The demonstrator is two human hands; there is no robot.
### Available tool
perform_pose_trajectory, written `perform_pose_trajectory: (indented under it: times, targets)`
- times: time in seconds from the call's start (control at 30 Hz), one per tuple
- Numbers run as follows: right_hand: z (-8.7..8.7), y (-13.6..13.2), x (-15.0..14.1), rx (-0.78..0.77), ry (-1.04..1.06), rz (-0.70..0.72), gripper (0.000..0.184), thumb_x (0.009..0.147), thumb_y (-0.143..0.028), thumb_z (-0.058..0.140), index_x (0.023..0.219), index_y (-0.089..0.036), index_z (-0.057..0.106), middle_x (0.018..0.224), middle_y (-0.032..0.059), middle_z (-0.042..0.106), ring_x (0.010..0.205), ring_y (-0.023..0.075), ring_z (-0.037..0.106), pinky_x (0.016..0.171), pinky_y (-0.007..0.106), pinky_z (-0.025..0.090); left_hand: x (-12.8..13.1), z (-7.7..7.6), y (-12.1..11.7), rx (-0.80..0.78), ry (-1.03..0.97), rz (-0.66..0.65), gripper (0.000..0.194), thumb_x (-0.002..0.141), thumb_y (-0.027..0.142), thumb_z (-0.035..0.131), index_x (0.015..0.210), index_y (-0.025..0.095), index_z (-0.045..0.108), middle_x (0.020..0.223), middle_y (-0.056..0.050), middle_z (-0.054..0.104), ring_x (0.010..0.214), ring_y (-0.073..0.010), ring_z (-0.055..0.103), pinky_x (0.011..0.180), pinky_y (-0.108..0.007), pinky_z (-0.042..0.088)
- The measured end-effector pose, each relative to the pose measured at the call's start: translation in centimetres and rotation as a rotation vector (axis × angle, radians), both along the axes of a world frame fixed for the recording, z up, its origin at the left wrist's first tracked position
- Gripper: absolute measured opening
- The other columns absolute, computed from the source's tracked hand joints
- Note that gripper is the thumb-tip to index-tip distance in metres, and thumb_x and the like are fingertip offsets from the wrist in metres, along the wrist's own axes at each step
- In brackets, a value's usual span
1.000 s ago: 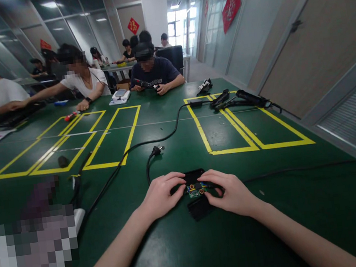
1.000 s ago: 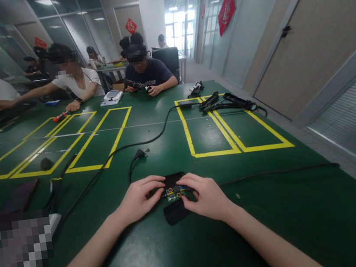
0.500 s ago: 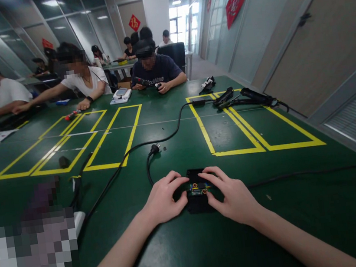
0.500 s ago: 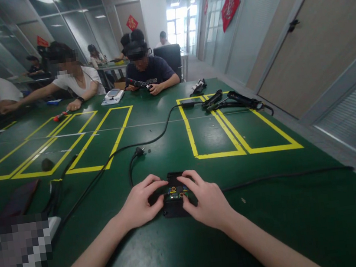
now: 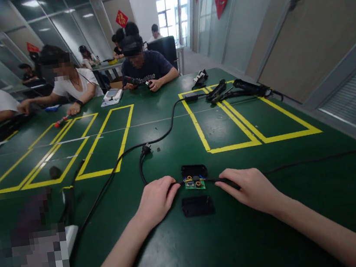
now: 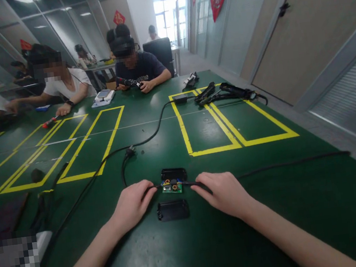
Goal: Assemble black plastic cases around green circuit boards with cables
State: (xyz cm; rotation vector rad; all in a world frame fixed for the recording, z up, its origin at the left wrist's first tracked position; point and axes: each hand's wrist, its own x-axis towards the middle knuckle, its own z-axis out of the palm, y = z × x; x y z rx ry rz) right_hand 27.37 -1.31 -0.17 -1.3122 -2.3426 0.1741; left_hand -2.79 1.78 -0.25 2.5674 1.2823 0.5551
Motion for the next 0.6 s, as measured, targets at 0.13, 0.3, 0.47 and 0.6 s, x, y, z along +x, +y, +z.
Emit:
perform_pose_trajectory:
  times: [0.13,0.3,0.47,0.6]
  targets:
    - [-0.4,0.2,0.2,-0.045,-0.057,0.000,0.047,0.109,-0.047,0.041,0.075,-0.020,0.062,0.060,0.0017,0.065,0.048,0.0136,0.057,0.050,0.025,0.037,-0.8,0.3,0.3,-0.046,0.020,0.062,0.051,0.104,0.051,0.052,0.065,0.019,0.051,0.054,0.004,0.050,0.047,-0.0119,0.044,0.052,-0.025,0.025]
    - [-0.7,0.0,0.0,-0.088,-0.083,0.005,0.055,0.110,-0.050,0.036,0.071,-0.021,0.061,0.057,0.0022,0.063,0.046,0.0134,0.053,0.050,0.026,0.032,-0.6,0.3,0.1,-0.067,-0.009,0.061,0.061,0.103,0.056,0.047,0.056,0.019,0.037,0.048,0.005,0.036,0.043,-0.0101,0.034,0.052,-0.026,0.018]
    - [-1.1,-0.2,0.3,-0.058,-0.053,0.044,0.062,0.112,-0.050,0.027,0.073,-0.019,0.065,0.058,0.0031,0.065,0.047,0.0130,0.056,0.052,0.026,0.034,-0.1,0.2,-0.1,-0.108,-0.075,0.039,0.060,0.104,0.051,0.042,0.055,0.019,0.031,0.048,0.005,0.029,0.042,-0.0087,0.032,0.052,-0.027,0.019]
    - [-1.3,-0.5,0.3,-0.004,-0.038,0.069,0.065,0.113,-0.049,0.024,0.071,-0.019,0.063,0.056,0.0025,0.063,0.045,0.0129,0.055,0.051,0.026,0.033,0.0,0.3,-0.2,-0.135,-0.116,-0.005,0.057,0.105,0.046,0.039,0.055,0.019,0.030,0.049,0.006,0.027,0.043,-0.0083,0.032,0.053,-0.027,0.019]
